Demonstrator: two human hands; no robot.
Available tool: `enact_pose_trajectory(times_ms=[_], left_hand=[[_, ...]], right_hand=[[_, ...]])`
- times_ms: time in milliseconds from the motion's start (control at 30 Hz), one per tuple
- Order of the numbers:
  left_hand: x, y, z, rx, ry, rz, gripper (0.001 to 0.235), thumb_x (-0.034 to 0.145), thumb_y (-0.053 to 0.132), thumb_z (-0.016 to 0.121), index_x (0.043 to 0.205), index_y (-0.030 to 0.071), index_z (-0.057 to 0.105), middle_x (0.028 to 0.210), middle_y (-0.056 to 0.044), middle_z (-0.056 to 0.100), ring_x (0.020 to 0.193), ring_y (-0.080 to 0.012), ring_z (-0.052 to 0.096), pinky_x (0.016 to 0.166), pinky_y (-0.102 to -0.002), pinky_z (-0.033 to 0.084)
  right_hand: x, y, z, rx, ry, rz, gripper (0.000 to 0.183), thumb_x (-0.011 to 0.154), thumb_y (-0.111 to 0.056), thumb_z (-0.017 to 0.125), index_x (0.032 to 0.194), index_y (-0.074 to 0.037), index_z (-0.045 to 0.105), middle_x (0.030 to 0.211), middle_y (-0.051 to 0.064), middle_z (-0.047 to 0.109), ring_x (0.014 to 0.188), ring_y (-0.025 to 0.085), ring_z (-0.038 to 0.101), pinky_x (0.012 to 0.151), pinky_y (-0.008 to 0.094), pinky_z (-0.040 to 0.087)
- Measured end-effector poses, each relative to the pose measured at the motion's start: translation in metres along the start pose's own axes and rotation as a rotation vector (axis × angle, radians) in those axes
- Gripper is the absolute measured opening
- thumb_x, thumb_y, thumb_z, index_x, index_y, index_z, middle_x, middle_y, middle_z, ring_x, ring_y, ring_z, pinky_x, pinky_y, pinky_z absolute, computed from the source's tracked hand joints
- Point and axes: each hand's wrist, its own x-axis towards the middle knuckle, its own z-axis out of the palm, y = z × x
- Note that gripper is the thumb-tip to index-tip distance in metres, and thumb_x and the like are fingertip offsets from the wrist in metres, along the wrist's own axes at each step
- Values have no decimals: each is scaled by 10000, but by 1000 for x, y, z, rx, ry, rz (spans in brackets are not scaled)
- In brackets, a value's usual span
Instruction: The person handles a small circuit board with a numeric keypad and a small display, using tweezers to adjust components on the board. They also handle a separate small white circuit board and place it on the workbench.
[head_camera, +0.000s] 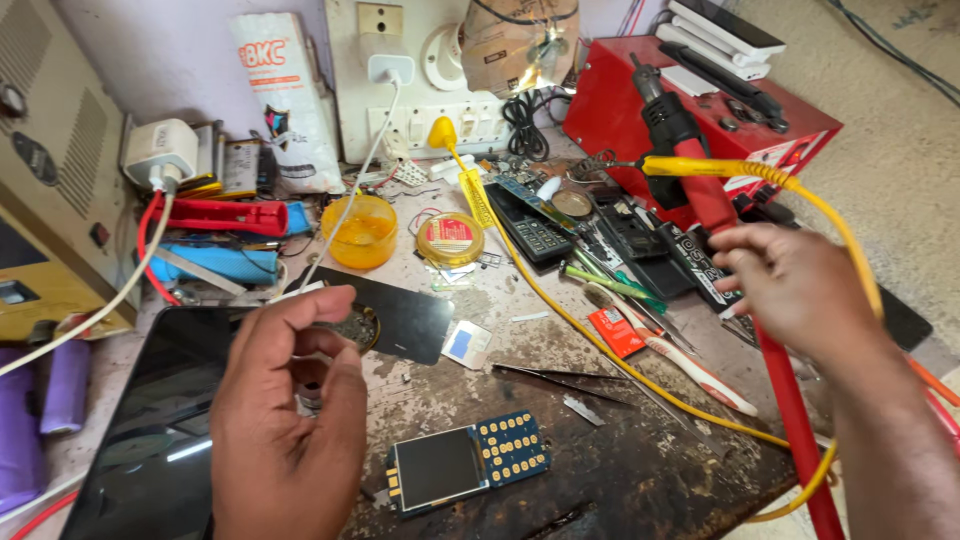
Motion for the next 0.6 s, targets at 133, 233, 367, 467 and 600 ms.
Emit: enact_pose_trajectory(times_ms=[133,233,367,467,600], left_hand=[[-2,1,-1,98,16,47,451,831,-117,580,1251,29,651,1212,-99,623,960,-118,603,763,-247,493],[-1,1,1,69,-12,70,411,852,-97,602,1226,55,677,1199,-103,616,942,-115,609,748,-245,503],[-2,1,4,80,-19,75,343,854,-32,682,1186,53,687,1168,-98,630,890,-111,630,730,-248,514],[-3,3,4,103,-32,78,322,861,0,704,1178,51,689,1160,-100,636,885,-119,634,731,-258,514],[-4,2,4,91,-49,92,319,866,16,708,1182,48,685,1163,-104,635,899,-126,633,739,-263,517]], right_hand=[[-6,-11,-9,135,41,64,285,1011,-191,591,1253,-114,722,1059,71,775,794,137,718,669,317,567],[-11,-16,1,-5,21,1,287,940,-192,672,1205,-104,740,995,64,786,785,126,749,652,330,595],[-2,-19,22,-264,-49,-71,353,966,-235,667,1310,-167,707,974,109,796,818,218,746,763,383,578],[6,-20,40,-436,-84,-213,389,963,-259,668,1340,-162,675,1035,156,763,932,274,716,853,421,536],[5,-22,52,-78,-155,-394,419,929,-217,553,1327,-104,618,1149,137,751,1030,279,713,889,409,522]])
